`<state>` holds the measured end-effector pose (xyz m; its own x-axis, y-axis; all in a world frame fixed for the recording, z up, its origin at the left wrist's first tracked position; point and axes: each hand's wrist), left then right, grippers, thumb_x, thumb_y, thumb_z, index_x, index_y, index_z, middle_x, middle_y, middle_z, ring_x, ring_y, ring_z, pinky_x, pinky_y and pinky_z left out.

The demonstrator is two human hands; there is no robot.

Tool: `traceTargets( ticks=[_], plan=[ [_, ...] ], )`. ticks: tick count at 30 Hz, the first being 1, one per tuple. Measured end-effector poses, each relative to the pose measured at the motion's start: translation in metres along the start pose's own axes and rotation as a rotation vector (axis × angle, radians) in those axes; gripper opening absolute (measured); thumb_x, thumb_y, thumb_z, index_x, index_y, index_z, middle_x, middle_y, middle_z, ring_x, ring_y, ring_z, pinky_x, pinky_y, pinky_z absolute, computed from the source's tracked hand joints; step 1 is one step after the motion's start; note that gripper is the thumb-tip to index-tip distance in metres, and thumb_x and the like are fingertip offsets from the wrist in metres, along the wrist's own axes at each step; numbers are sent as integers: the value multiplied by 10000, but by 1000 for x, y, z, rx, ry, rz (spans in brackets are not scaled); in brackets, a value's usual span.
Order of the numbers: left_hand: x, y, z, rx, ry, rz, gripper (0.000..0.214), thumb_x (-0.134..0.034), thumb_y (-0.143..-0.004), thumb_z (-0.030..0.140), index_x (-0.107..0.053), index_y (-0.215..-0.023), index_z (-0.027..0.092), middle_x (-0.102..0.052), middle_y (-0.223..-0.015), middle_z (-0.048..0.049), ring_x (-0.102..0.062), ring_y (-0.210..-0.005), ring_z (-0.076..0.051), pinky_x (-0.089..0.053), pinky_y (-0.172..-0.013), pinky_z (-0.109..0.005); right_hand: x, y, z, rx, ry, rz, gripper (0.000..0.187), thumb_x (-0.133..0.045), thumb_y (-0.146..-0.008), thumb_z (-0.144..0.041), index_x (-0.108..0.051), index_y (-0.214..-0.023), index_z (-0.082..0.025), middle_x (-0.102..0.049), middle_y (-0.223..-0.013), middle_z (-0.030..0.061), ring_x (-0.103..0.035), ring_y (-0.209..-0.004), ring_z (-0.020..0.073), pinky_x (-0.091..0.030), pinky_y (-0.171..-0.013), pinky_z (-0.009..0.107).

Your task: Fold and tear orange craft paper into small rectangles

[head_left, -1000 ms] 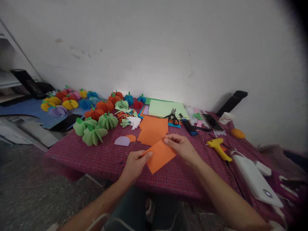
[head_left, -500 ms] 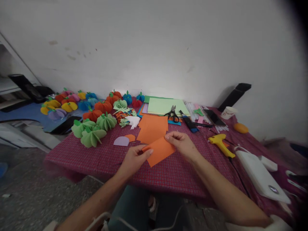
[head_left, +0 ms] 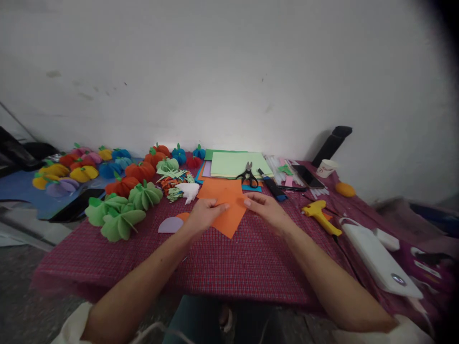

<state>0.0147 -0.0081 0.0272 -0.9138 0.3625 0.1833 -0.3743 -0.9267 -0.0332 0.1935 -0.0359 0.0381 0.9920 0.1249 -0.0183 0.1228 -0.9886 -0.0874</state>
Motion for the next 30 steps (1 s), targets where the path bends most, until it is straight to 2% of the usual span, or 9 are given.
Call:
traceTargets(
  ticks=[2, 6, 11, 17, 19, 21, 24, 27, 30],
  plan=[
    [-4, -4, -3, 6, 84, 55, 330, -601, -606, 455, -587, -601, 126, -503, -499, 13, -415, -452, -91, -265, -404, -193, -1, -1, 7, -19, -70, -13, 229, -620, -670, -312, -630, -853, -174, -638, -857, 29, -565, -783, 143, -409, -757, 288],
    [-13, -10, -13, 6, 119, 106, 332, -614, -589, 454, -601, -604, 123, -531, -514, 8, -453, -487, -106, -309, -429, -198, -2, -4, 19, -24, -126, -1, 195, -606, -682, -319, -641, -801, -169, -643, -775, 18, -567, -747, 147, -414, -749, 302],
    [-17, -10, -28, 22, 132, 119, 337, -601, -612, 449, -579, -597, 114, -515, -525, 13, -432, -478, -90, -313, -440, -198, 6, -9, 26, -11, -16, 137, 186, -611, -670, -346, -599, -623, -167, -588, -640, -21, -505, -597, 104, -388, -626, 247],
    [-17, -10, -27, 36, 158, 87, 323, -607, -620, 430, -570, -570, 113, -495, -509, 23, -412, -466, -79, -299, -431, -191, 12, -11, 24, 46, 96, 211, 253, -579, -690, -367, -580, -552, -155, -507, -542, -19, -443, -536, 96, -348, -549, 236],
    [-18, -9, -25, 75, 201, 84, 310, -618, -615, 417, -574, -573, 113, -510, -514, 19, -425, -467, -82, -310, -433, -191, 11, -11, 23, 57, 98, 221, 238, -584, -682, -363, -592, -566, -156, -523, -558, -15, -459, -552, 100, -359, -565, 239],
    [-20, -9, -25, 100, 271, 70, 296, -624, -616, 408, -600, -627, 113, -550, -554, 3, -468, -495, -99, -347, -461, -204, 8, -10, 22, 31, 60, 202, 205, -583, -680, -366, -616, -659, -165, -574, -650, -4, -501, -615, 115, -386, -610, 248],
    [-22, -9, -27, 73, 314, 55, 301, -627, -616, 405, -627, -681, 112, -587, -599, -15, -517, -552, -129, -386, -509, -227, 0, -9, 24, -32, -20, 151, 238, -619, -647, -361, -616, -796, -176, -617, -796, 19, -540, -709, 137, -414, -677, 276],
    [-24, -10, -28, 34, 285, 63, 292, -629, -617, 401, -622, -634, 110, -584, -584, -9, -514, -547, -123, -379, -504, -222, -4, -8, 27, -47, -57, 130, 224, -652, -619, -338, -625, -755, -162, -629, -768, 25, -548, -679, 138, -425, -682, 292],
    [-25, -10, -28, 39, 304, 66, 291, -624, -624, 402, -625, -662, 113, -594, -608, -9, -516, -551, -120, -381, -500, -220, 0, -9, 29, -6, -37, 159, 209, -623, -654, -354, -648, -720, -157, -632, -734, 24, -549, -669, 145, -428, -682, 304]
  ],
)
Point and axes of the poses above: each hand's wrist, its own y-axis away from the middle knuckle, its own x-axis out of the back of the hand, z = x × y
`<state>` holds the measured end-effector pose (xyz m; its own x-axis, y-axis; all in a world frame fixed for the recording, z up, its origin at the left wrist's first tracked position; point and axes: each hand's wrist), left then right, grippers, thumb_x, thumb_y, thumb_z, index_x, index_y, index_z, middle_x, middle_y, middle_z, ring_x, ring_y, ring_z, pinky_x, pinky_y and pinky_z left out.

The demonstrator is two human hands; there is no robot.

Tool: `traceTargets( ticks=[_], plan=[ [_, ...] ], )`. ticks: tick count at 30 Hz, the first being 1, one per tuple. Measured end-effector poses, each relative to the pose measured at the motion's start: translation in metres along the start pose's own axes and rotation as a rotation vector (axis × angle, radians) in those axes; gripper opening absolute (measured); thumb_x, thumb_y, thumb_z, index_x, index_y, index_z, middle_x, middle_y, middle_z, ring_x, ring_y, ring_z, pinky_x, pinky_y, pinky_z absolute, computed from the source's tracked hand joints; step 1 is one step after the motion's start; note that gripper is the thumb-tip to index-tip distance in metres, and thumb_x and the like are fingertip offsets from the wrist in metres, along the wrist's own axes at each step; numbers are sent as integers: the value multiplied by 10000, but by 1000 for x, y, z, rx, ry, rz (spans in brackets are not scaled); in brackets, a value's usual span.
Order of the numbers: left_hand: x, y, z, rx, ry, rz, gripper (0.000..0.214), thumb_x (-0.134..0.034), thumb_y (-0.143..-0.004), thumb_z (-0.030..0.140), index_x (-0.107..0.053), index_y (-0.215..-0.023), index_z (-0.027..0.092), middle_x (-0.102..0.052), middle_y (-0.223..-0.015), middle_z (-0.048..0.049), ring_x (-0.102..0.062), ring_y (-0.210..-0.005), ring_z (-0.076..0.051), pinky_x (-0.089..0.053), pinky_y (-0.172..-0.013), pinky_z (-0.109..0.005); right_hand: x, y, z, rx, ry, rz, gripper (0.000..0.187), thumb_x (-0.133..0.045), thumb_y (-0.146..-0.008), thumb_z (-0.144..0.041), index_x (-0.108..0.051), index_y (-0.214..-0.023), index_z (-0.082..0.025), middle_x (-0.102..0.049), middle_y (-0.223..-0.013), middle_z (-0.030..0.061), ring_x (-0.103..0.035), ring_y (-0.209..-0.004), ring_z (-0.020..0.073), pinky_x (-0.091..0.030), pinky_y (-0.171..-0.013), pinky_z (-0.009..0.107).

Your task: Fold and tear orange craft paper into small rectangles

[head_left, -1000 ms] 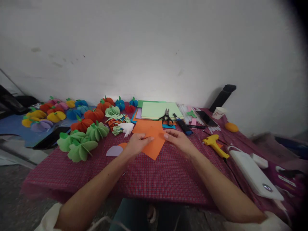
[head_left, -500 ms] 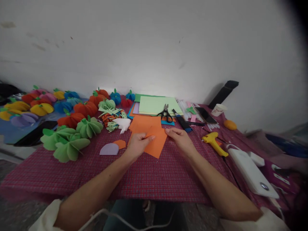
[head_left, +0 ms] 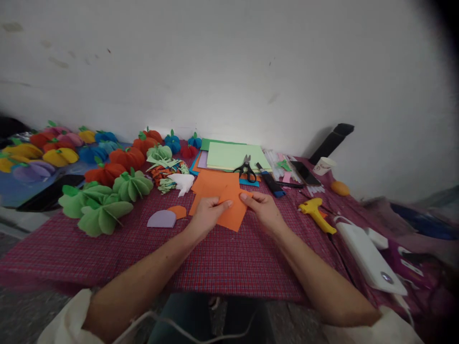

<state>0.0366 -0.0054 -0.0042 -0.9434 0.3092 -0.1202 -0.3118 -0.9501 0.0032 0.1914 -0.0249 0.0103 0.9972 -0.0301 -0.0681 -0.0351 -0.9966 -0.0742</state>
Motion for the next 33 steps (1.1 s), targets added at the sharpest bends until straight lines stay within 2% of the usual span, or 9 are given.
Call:
traceTargets(
  ticks=[4, 9, 13, 17, 22, 28, 33],
  plan=[
    [-1, 0, 1, 17, 9, 10, 302, -632, -616, 402, -626, -656, 103, -599, -604, -17, -513, -541, -120, -387, -499, -226, 6, -2, -3, 53, 16, 27, 226, -591, -685, -378, -658, -688, -162, -622, -669, 16, -555, -672, 153, -423, -691, 306],
    [4, 0, 2, 0, 100, 37, 329, -638, -611, 414, -634, -719, 104, -626, -672, -38, -556, -621, -153, -427, -563, -251, 2, 1, -3, -23, 32, -30, 275, -573, -682, -430, -643, -748, -172, -626, -725, 18, -555, -661, 139, -410, -675, 284],
    [8, -1, 2, 7, 101, 109, 347, -656, -578, 427, -635, -701, 103, -629, -675, -46, -561, -625, -161, -426, -543, -241, -4, 5, 5, -40, 198, -118, 259, -611, -649, -405, -581, -602, -152, -547, -585, -27, -476, -552, 99, -363, -570, 231],
    [8, -2, 1, 0, 144, 113, 334, -652, -588, 411, -628, -711, 101, -619, -670, -40, -549, -594, -142, -412, -511, -223, -7, 7, 10, 0, 292, -91, 279, -589, -662, -420, -545, -573, -159, -482, -527, -46, -399, -486, 79, -303, -494, 211],
    [8, -3, 1, -31, 224, 147, 303, -654, -601, 375, -599, -676, 87, -596, -627, -32, -518, -534, -110, -412, -499, -222, -7, 9, 12, -15, 405, -208, 310, -550, -689, -433, -551, -550, -156, -499, -510, -29, -394, -471, 81, -298, -476, 209],
    [12, -4, 0, -46, 210, 200, 319, -658, -591, 391, -601, -681, 90, -609, -652, -39, -530, -547, -116, -421, -515, -228, -6, 9, 10, -19, 446, -294, 311, -513, -728, -416, -561, -563, -157, -541, -527, -10, -435, -483, 93, -325, -502, 217],
    [14, -5, 1, -48, 225, 202, 328, -664, -581, 395, -621, -714, 98, -620, -657, -34, -544, -553, -122, -428, -537, -241, -7, 12, 9, 16, 491, -315, 321, -478, -750, -428, -536, -572, -167, -522, -539, -22, -442, -507, 98, -330, -522, 217]
  ],
)
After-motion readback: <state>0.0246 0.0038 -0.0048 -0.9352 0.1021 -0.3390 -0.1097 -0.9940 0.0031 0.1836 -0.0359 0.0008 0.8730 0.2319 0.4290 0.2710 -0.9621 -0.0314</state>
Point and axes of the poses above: each hand's wrist, its own y-axis away from the middle knuckle, its own x-axis out of the back of the hand, z = x × y
